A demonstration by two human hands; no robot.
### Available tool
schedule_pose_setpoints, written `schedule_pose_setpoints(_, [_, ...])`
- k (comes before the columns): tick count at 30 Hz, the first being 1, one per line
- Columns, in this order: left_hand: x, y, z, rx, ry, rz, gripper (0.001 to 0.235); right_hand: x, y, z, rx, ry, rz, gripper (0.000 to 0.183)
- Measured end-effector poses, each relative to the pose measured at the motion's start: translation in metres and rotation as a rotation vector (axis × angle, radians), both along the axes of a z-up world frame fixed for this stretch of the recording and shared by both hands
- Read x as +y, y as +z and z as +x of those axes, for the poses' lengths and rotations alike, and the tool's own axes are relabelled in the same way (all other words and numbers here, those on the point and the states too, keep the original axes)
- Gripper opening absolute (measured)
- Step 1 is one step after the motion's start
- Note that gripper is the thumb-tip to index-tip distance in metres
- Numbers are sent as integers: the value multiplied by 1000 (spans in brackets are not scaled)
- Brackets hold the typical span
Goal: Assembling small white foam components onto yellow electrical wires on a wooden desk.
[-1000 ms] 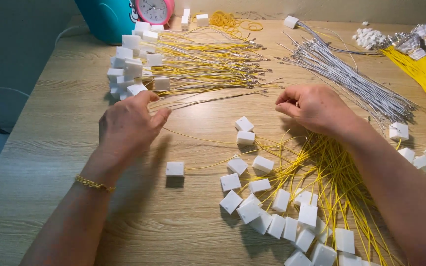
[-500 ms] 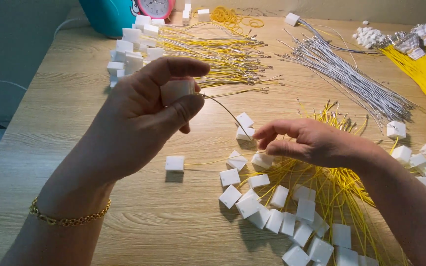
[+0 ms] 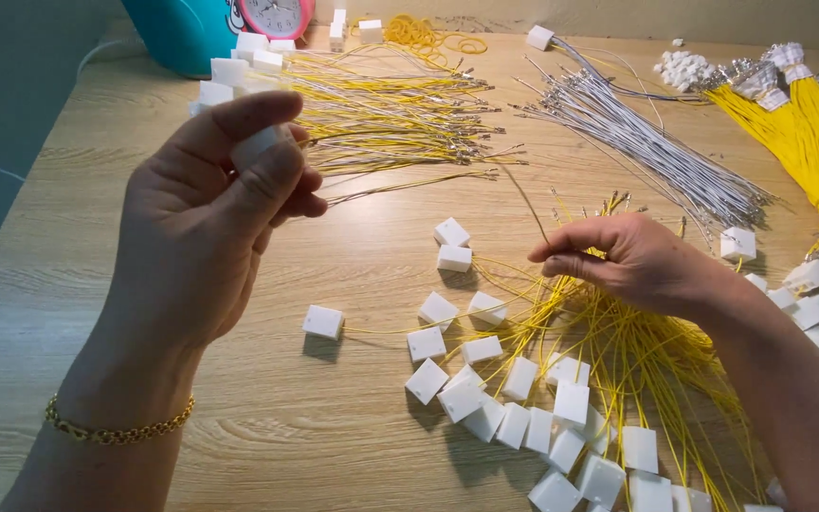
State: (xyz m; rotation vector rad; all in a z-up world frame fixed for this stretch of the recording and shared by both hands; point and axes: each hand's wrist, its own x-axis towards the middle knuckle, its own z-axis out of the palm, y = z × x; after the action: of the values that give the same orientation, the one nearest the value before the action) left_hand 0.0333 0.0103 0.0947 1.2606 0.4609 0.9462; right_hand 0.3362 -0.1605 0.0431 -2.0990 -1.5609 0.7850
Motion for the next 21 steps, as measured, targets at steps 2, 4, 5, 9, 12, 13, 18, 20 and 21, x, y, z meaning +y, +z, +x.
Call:
schedule_pose_setpoints(2, [3, -4, -2, 20, -24, 21, 32, 2, 9, -2, 75, -13, 60, 27])
schedule_pose_setpoints(4, [8, -9, -2, 65, -29, -97, 34, 4, 27, -5, 15, -231, 35, 25])
schedule_pose_setpoints(5, [12, -12, -3, 56, -41, -89, 34, 10, 30, 0, 7, -243, 44, 25])
schedule_pose_setpoints(9, [27, -45, 5, 168, -21, -209, 34, 25, 48, 7, -167, -381, -101, 27])
schedule_pose_setpoints(12, [32, -63, 13, 243, -23, -260, 35, 39, 51, 12, -63, -423, -202, 31])
schedule_pose_setpoints(13, [33, -67, 15, 283, -17, -316, 36, 44, 49, 16, 10, -415, -235, 36])
schedule_pose_setpoints(18, [41, -86, 21, 239, 30, -373, 36, 73, 6, 80, -177, -364, 42, 20])
schedule_pose_setpoints(20, [41, -94, 23, 198, 51, -346, 38, 92, -20, 106, -320, -263, 187, 17])
schedule_pose_setpoints(21, [38, -92, 23, 201, 55, -362, 39, 103, -29, 112, -471, -277, 172, 15])
